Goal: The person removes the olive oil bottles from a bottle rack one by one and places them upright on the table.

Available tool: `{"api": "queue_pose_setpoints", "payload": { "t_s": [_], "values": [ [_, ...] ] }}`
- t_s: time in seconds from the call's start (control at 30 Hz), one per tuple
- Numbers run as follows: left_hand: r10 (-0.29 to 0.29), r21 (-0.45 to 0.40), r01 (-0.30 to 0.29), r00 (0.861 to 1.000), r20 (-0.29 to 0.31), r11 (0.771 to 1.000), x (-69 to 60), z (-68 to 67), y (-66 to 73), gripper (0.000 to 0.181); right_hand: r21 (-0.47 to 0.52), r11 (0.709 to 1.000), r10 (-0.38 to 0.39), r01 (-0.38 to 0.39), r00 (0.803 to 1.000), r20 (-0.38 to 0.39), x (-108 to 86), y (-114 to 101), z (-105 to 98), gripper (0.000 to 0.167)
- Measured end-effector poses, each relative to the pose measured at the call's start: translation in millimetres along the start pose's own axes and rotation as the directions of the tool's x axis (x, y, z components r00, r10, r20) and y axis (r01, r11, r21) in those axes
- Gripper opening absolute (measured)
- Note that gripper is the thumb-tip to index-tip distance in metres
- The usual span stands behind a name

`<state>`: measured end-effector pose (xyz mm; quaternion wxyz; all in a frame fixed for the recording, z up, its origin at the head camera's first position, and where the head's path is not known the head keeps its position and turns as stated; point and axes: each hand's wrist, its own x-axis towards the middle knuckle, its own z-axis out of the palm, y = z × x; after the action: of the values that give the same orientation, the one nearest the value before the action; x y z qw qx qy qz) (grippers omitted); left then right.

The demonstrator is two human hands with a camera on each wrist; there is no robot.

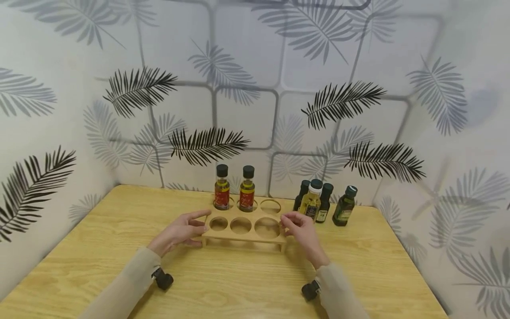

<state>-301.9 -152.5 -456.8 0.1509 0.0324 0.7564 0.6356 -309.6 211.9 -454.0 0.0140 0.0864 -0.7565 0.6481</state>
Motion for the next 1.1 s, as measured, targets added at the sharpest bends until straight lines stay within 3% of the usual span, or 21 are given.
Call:
{"api": "queue_pose_setpoints", "payload": {
  "t_s": [0.33, 0.63, 0.87, 1.1],
  "values": [
    [0.002, 0.010, -0.002, 1.000, -0.001, 1.000, 1.8, -2.5, -1.0, 0.057, -0.078, 0.995, 0.067, -0.064, 0.997, 0.034, 13.8, -10.6, 8.9, 0.045],
    [-0.003, -0.007, 0.003, 1.000, 0.005, 1.000, 1.0, -0.8, -0.7, 0.057, -0.130, 0.989, 0.083, -0.070, 0.992, 0.094, 18.3, -19.2, 21.3, 0.044],
    [0.007, -0.016, -0.007, 1.000, 0.000, 1.000, 3.0, -0.3, -0.8, 0.057, -0.094, 0.993, 0.080, -0.066, 0.985, 0.154, 27.2, -25.5, 30.5, 0.046],
    [-0.006, -0.005, 0.006, 1.000, 0.013, 1.000, 1.3, -1.1, -0.2, 0.057, -0.070, 0.991, 0.124, -0.113, 0.977, 0.171, 37.7, -30.6, 41.7, 0.046]
  ]
}}
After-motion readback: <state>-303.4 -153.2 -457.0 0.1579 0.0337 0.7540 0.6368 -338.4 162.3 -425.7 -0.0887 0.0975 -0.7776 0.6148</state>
